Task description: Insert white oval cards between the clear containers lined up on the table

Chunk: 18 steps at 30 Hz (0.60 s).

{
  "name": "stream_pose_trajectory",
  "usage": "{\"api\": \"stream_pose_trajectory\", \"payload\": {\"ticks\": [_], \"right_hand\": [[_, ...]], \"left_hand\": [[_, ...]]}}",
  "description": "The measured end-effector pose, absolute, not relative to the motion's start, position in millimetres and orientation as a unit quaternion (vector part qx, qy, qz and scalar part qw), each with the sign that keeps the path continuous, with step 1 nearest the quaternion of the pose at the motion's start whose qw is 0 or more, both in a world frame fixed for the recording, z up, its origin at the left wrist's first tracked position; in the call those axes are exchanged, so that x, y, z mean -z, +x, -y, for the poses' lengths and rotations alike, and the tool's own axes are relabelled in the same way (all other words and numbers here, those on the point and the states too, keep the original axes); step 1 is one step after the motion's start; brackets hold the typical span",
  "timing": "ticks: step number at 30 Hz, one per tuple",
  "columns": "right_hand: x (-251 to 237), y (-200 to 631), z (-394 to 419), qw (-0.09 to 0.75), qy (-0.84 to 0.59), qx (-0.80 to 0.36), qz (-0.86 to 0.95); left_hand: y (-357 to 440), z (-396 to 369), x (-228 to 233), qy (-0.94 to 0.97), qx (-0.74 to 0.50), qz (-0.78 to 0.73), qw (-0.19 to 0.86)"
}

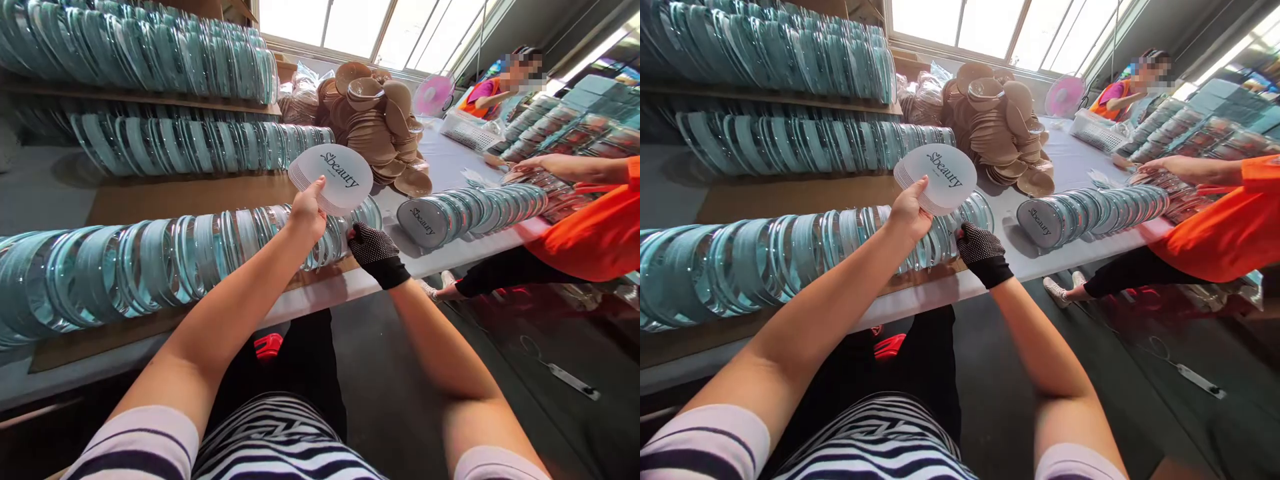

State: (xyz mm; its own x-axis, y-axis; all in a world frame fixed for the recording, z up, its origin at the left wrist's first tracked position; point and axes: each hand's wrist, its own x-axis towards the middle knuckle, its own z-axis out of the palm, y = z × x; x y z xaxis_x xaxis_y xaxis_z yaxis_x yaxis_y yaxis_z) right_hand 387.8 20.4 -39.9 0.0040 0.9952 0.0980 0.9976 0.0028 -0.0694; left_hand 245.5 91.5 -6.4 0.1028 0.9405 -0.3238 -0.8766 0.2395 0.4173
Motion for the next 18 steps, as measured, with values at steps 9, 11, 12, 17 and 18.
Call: {"api": "stream_pose_trajectory", "payload": {"ticks": [9,11,12,17,18], "right_hand": [[51,403,-14,0.240,-0.598,-0.460,0.612],[50,403,-13,0.310,-0.543,-0.556,0.548],[48,403,-13,0.314,-0.538,-0.576,0.530],[16,420,-32,0.402,-0.634,-0.266,0.605],[9,424,-39,0.444,-0.624,-0.178,0.618]], "left_hand": [[249,-89,14,0.083,-0.616,-0.253,0.741],[250,-88,16,0.088,-0.626,-0.252,0.733],[251,-88,16,0.090,-0.629,-0.254,0.729],[255,-86,15,0.132,-0.636,-0.265,0.712],[256,-85,15,0.155,-0.641,-0.263,0.704]]}}
